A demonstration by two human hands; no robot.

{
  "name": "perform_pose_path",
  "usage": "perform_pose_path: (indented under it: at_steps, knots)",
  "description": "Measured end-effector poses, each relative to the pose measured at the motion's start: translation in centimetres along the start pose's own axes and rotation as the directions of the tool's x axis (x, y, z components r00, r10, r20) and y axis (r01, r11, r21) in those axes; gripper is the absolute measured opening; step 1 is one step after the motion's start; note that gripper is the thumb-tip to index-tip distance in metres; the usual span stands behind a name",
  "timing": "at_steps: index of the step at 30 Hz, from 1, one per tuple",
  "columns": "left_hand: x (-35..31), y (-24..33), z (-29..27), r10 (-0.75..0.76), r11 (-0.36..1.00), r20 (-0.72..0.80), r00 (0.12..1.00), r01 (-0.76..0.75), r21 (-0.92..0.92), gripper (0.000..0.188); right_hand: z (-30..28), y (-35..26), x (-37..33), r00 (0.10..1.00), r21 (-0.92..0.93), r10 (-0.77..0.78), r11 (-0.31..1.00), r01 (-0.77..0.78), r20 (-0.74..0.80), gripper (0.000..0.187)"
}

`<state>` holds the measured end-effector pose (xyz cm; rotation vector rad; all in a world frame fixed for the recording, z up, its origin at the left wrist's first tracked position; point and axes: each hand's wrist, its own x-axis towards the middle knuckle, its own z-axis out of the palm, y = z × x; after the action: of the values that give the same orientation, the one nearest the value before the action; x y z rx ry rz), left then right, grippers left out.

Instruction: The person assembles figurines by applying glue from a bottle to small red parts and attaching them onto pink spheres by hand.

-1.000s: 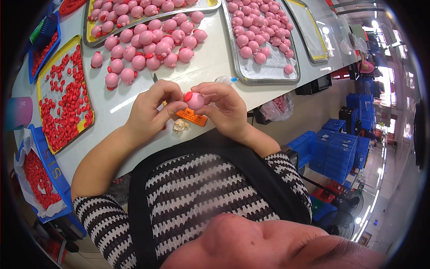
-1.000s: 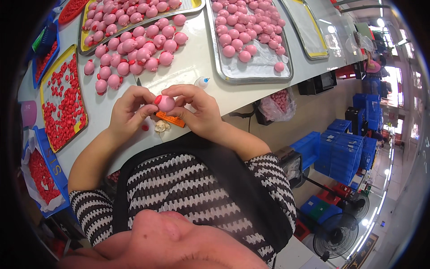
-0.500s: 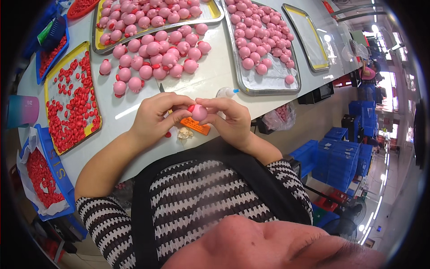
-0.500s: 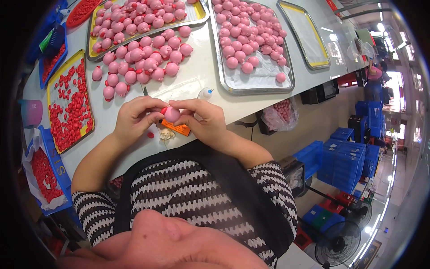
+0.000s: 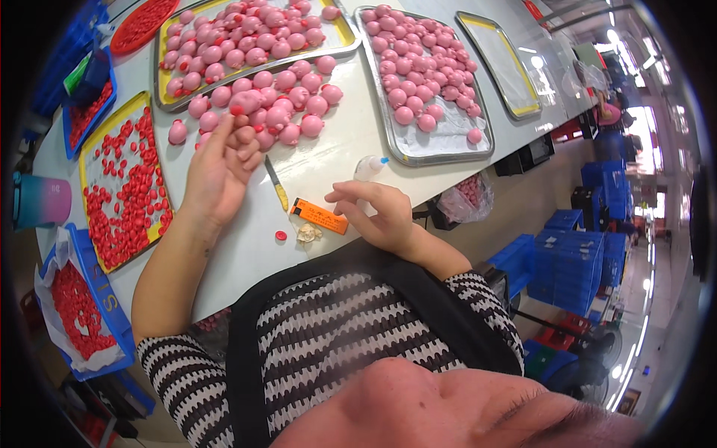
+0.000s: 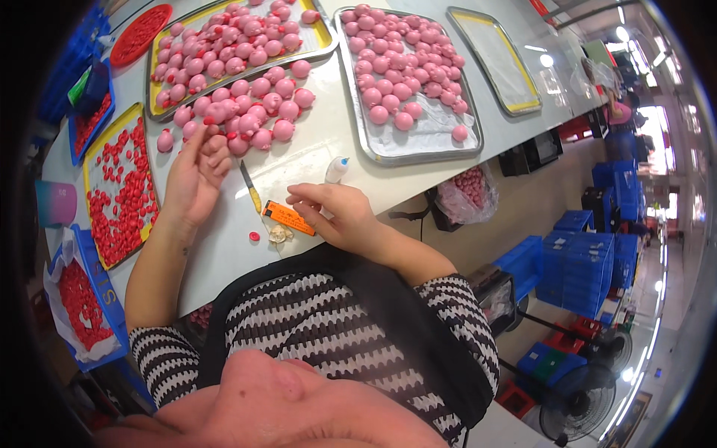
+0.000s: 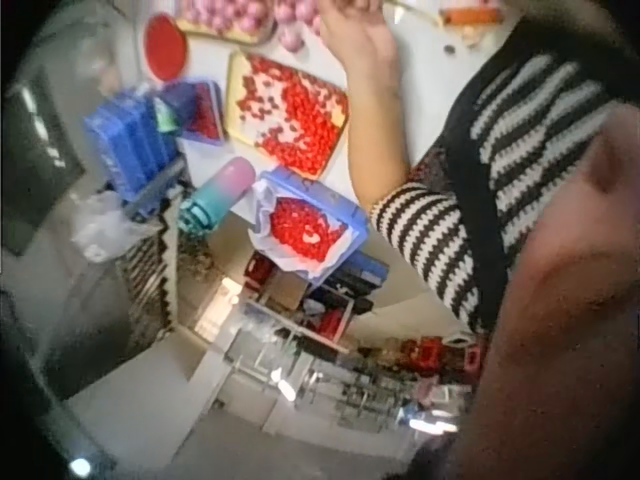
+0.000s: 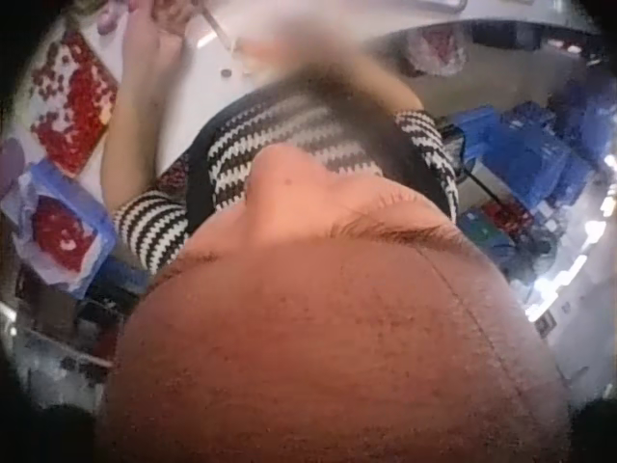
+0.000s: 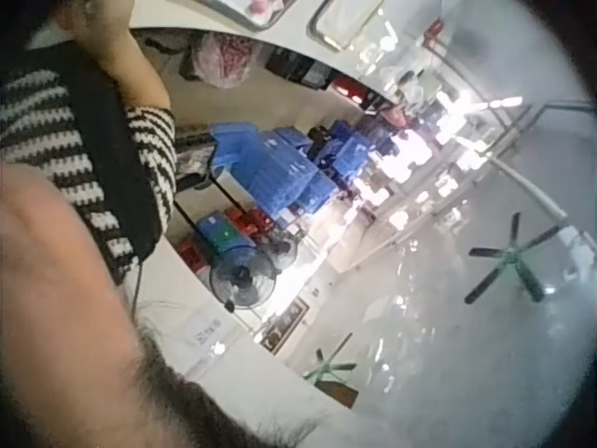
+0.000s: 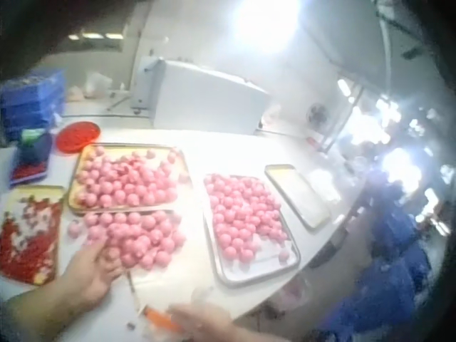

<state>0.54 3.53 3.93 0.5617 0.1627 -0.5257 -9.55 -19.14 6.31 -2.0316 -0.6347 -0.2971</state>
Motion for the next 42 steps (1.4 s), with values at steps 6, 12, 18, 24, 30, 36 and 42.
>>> perform_pose_path:
  at_steps: [6,12,18,24,30,36,42]
  knots:
    - [-0.8,-1.9,2.8,0.048,0.990,0.044,0.998,-0.053,0.129,0.019,-4.3,1.3,-2.5,0.949,-0.145,-0.217,0.971,0.187,-0.229,0.026]
    - [-1.5,-1.7,3.1,0.107,0.818,0.110,0.988,-0.151,0.555,0.019,-4.9,5.7,-5.3,0.872,-0.266,-0.038,0.958,-0.107,-0.487,0.026]
    - [-5.6,-2.0,0.7,-0.207,-0.005,0.203,0.957,-0.209,0.978,0.020,-1.4,8.1,-7.2,0.824,-0.042,0.128,0.983,-0.180,-0.552,0.030]
    - [-8.7,-6.5,-0.3,-0.169,-0.349,0.371,0.913,-0.407,0.844,0.023,-2.5,8.4,-7.8,0.839,-0.031,0.152,0.980,-0.197,-0.523,0.024]
    - [-8.0,-8.2,0.8,-0.152,-0.564,0.522,0.839,-0.508,0.652,0.013,-4.5,7.2,-7.4,0.881,-0.159,-0.005,0.984,-0.080,-0.473,0.016]
    - [-6.5,-8.1,6.2,-0.103,-0.509,0.575,0.812,-0.539,0.671,0.021,-9.0,4.2,-7.1,0.946,-0.171,0.059,0.978,-0.118,-0.319,0.022]
    - [-4.2,-11.4,14.0,0.121,-0.046,0.362,0.924,-0.359,0.932,0.011,-16.1,1.4,-8.2,0.931,-0.159,0.251,0.941,-0.299,-0.265,0.052]
